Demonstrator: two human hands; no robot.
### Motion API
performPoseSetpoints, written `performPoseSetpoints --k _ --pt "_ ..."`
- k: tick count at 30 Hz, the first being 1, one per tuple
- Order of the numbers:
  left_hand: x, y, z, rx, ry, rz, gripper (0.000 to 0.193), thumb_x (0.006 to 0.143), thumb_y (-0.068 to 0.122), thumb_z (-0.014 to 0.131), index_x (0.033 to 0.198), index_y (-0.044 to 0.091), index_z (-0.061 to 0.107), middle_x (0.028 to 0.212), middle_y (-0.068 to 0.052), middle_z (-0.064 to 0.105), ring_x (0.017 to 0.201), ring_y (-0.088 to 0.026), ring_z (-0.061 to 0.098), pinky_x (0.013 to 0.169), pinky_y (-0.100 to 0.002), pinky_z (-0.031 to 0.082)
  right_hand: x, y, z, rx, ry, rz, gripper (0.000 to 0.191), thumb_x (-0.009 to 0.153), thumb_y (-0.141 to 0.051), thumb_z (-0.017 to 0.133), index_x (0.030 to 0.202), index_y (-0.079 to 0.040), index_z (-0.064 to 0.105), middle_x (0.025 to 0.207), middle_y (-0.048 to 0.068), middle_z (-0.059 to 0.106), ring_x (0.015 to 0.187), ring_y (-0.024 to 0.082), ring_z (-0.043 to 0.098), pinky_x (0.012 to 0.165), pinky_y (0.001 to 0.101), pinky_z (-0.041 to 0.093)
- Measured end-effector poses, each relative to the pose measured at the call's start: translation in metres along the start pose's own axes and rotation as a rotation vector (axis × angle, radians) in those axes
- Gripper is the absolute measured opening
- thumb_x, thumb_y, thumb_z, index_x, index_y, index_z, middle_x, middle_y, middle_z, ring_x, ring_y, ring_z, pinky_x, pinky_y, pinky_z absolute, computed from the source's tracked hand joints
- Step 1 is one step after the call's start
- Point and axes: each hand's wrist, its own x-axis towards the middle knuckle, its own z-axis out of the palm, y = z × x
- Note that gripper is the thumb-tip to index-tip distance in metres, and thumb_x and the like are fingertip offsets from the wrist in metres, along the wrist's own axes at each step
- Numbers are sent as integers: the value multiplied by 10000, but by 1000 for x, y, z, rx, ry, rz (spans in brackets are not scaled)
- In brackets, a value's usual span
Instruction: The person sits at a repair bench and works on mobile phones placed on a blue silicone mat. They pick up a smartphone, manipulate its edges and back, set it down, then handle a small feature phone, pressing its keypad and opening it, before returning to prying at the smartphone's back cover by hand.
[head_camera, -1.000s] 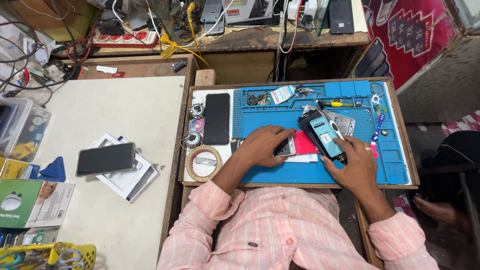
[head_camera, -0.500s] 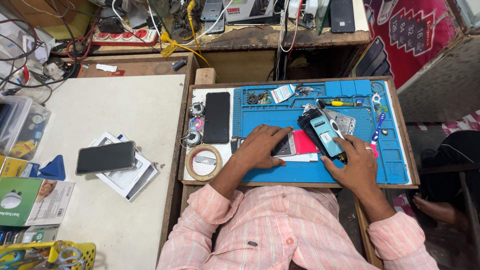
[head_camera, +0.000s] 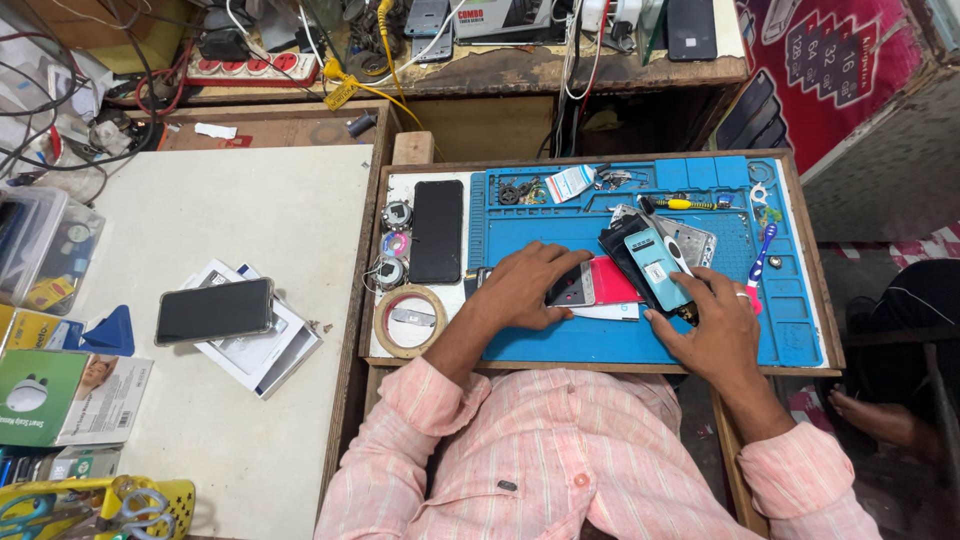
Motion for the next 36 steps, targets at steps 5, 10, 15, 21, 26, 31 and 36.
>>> performPoseSetpoints --k 5,10,15,21,26,31,36 --pt "2 -5 2 31 -24 26 918 674 298 888 1486 187 476 1316 -122 609 1140 -365 563 981 -462 492 -2 -2 2 4 -22 18 592 729 -419 856 1218 -111 729 1283 139 645 1081 354 643 875 463 533" --pt "-4 -9 11 22 94 89 900 683 299 856 1487 157 478 1354 -135 597 1185 -367 559 1023 -453 476 -1 -1 4 -3 -24 19 602 729 -423 857 1225 -109 726 1278 140 645 1087 356 641 878 463 534" --pt "-10 -13 16 28 112 78 916 711 352 842 1517 142 459 1396 -176 558 1244 -382 541 1097 -484 429 -2 1 5 -6 -17 11 599 730 -422 857 1224 -110 726 1288 142 643 1101 357 639 890 460 533" --pt "-32 -10 17 87 247 8 922 750 451 841 1521 133 450 1458 -221 494 1337 -420 481 1161 -585 319 -5 3 5 -1 -18 23 598 721 -418 860 1222 -118 729 1298 140 644 1079 359 647 878 464 537" --pt "-54 -10 21 119 356 -63 901 761 482 838 1501 116 479 1455 -226 495 1344 -409 478 1174 -572 323 -6 8 3 -6 -14 15 602 719 -421 865 1223 -121 729 1298 139 645 1081 362 650 877 465 539" --pt "-63 -13 31 107 454 -93 876 776 492 847 1465 65 515 1419 -209 532 1337 -386 491 1151 -543 361 -8 12 2 -8 3 -23 595 735 -420 861 1227 -116 722 1304 135 642 1115 363 643 901 461 539" --pt "-62 -18 35 54 460 -115 823 768 477 845 1417 56 564 1387 -188 561 1323 -383 502 1129 -510 385 -8 9 1 1 -26 19 601 724 -421 860 1228 -121 731 1308 141 647 1081 360 645 879 471 535"
